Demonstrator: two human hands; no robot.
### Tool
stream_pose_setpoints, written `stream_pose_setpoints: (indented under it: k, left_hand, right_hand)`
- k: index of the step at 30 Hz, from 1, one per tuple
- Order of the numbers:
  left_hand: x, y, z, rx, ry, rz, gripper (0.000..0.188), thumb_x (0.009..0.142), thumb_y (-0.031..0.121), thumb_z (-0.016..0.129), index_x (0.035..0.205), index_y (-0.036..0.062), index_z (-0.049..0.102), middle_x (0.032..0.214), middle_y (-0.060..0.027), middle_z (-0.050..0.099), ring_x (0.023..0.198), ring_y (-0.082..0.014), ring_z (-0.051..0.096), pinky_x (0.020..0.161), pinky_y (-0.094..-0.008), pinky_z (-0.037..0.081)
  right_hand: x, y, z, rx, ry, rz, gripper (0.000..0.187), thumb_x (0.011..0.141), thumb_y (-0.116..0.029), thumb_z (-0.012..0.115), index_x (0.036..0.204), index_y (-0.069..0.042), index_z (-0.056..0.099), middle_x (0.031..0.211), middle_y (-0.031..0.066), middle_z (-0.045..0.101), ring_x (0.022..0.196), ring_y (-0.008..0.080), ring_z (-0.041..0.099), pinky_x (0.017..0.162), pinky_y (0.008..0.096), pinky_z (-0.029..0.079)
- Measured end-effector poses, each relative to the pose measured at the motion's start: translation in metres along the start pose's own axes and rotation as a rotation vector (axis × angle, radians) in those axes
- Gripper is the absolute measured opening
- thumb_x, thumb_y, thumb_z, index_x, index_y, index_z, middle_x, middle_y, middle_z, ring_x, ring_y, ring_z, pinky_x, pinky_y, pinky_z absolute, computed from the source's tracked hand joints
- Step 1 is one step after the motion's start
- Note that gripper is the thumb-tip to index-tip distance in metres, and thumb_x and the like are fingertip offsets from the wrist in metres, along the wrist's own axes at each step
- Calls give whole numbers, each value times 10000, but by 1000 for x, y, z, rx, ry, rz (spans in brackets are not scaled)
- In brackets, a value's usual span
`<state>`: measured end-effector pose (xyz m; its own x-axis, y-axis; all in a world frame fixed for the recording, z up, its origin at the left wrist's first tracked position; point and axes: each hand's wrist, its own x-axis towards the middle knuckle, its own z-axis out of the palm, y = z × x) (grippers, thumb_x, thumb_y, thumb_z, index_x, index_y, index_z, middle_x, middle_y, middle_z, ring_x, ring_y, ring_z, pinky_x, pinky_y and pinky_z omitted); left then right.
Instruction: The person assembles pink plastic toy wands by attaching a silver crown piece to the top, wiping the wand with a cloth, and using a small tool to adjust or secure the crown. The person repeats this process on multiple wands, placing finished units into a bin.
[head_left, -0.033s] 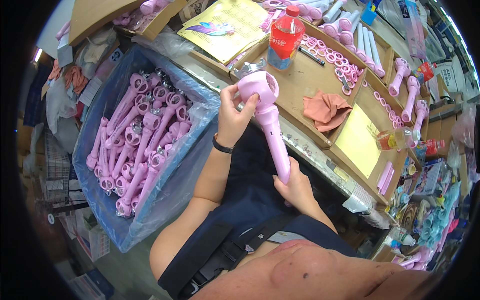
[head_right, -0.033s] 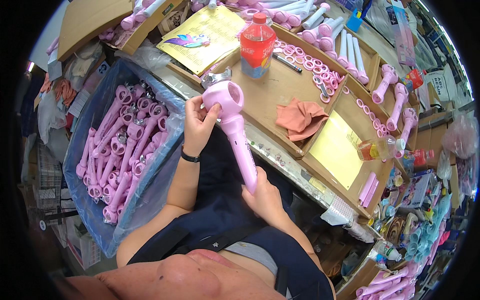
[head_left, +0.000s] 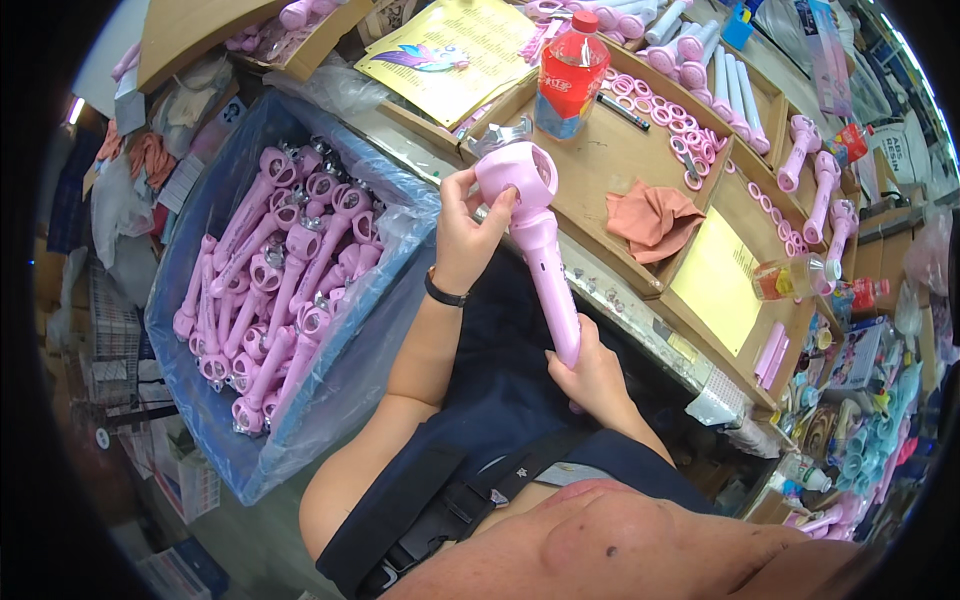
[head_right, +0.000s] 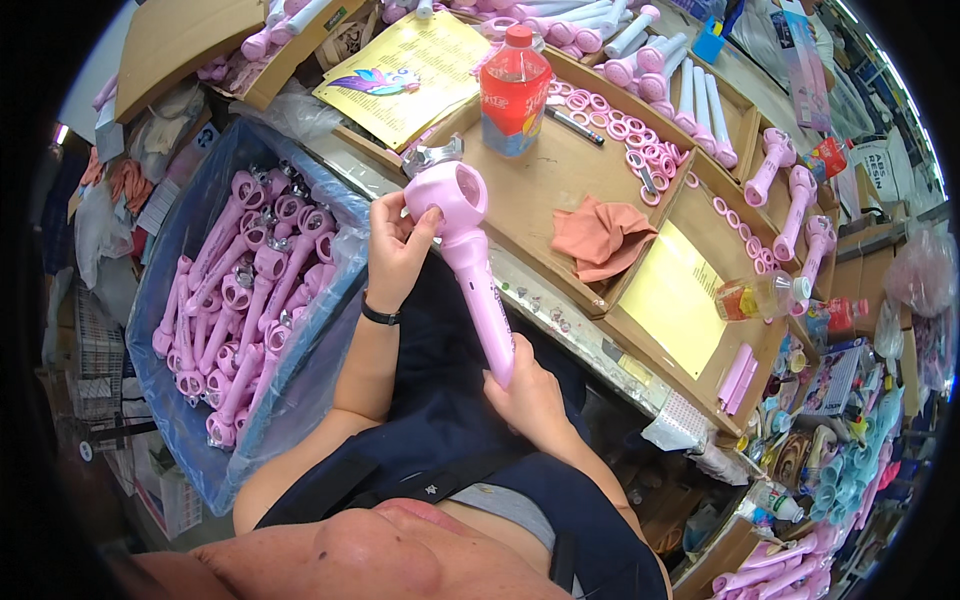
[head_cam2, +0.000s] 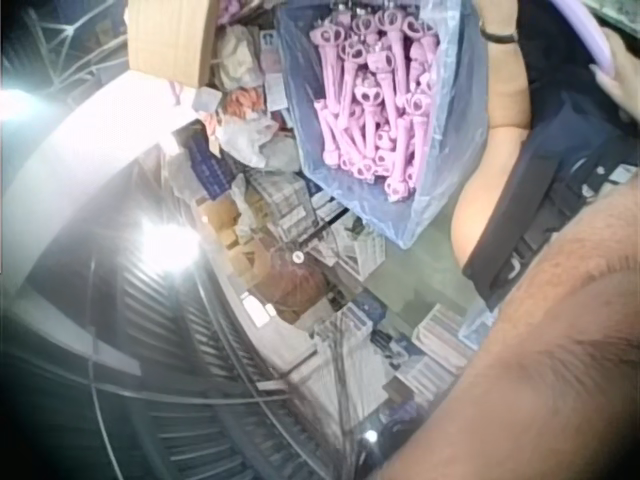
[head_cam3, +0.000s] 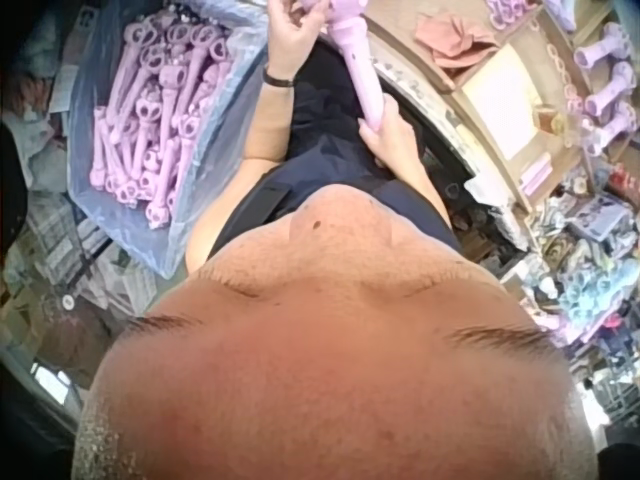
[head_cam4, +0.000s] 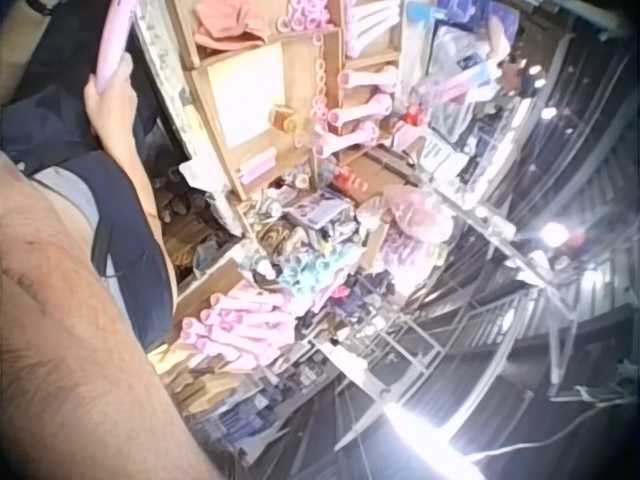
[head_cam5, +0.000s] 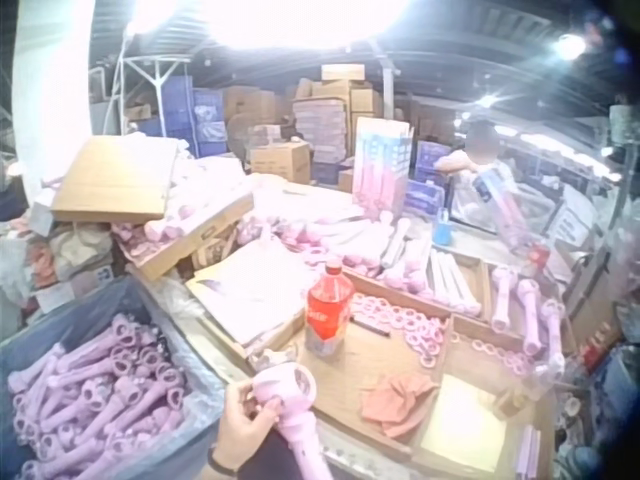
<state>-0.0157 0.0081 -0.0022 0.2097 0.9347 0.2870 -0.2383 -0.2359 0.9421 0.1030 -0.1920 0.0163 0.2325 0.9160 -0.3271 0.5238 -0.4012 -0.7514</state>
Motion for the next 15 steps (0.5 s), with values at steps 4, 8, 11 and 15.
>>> stream_pose_setpoints:
  k: [4, 8, 11, 15]
  left_hand:
    - [1, -3, -2, 64, 10, -4, 506, 815, 148, 704, 1167, -41, 394, 1117, -131, 500, 1003, -193, 551, 816, -310, 491]
    - [0, -3, 6, 100, 80, 114, 546, 839, 220, 686, 1230, -13, 383, 1160, -124, 485, 1109, -215, 489, 952, -358, 410]
    - [-14, -1, 22, -367, 163, 53, 737, 844, 509, 581, 1328, 16, 325, 1281, -162, 445, 1147, -267, 470, 1011, -404, 351]
    - [-28, -4, 25, -1287, -414, -279, 1048, 690, 773, 518, 1384, 30, 266, 1268, -205, 492, 969, -283, 564, 810, -416, 490]
  right_hand:
    - [-1, -1, -2, 55, -7, 0, 568, 765, -222, 645, 1226, -28, 376, 819, 254, 627, 746, 407, 635, 666, 447, 515]
    - [2, 10, 4, 91, 72, -111, 605, 757, -249, 671, 1249, -41, 385, 858, 246, 632, 774, 398, 643, 686, 426, 515]
    - [5, 20, 4, 527, -210, -87, 615, 759, -211, 709, 1255, -32, 393, 845, 133, 619, 696, 207, 636, 633, 336, 518]
    - [9, 26, 0, 853, -589, -61, 444, 807, -144, 686, 1162, -44, 439, 839, 45, 559, 640, 100, 580, 556, 255, 496]
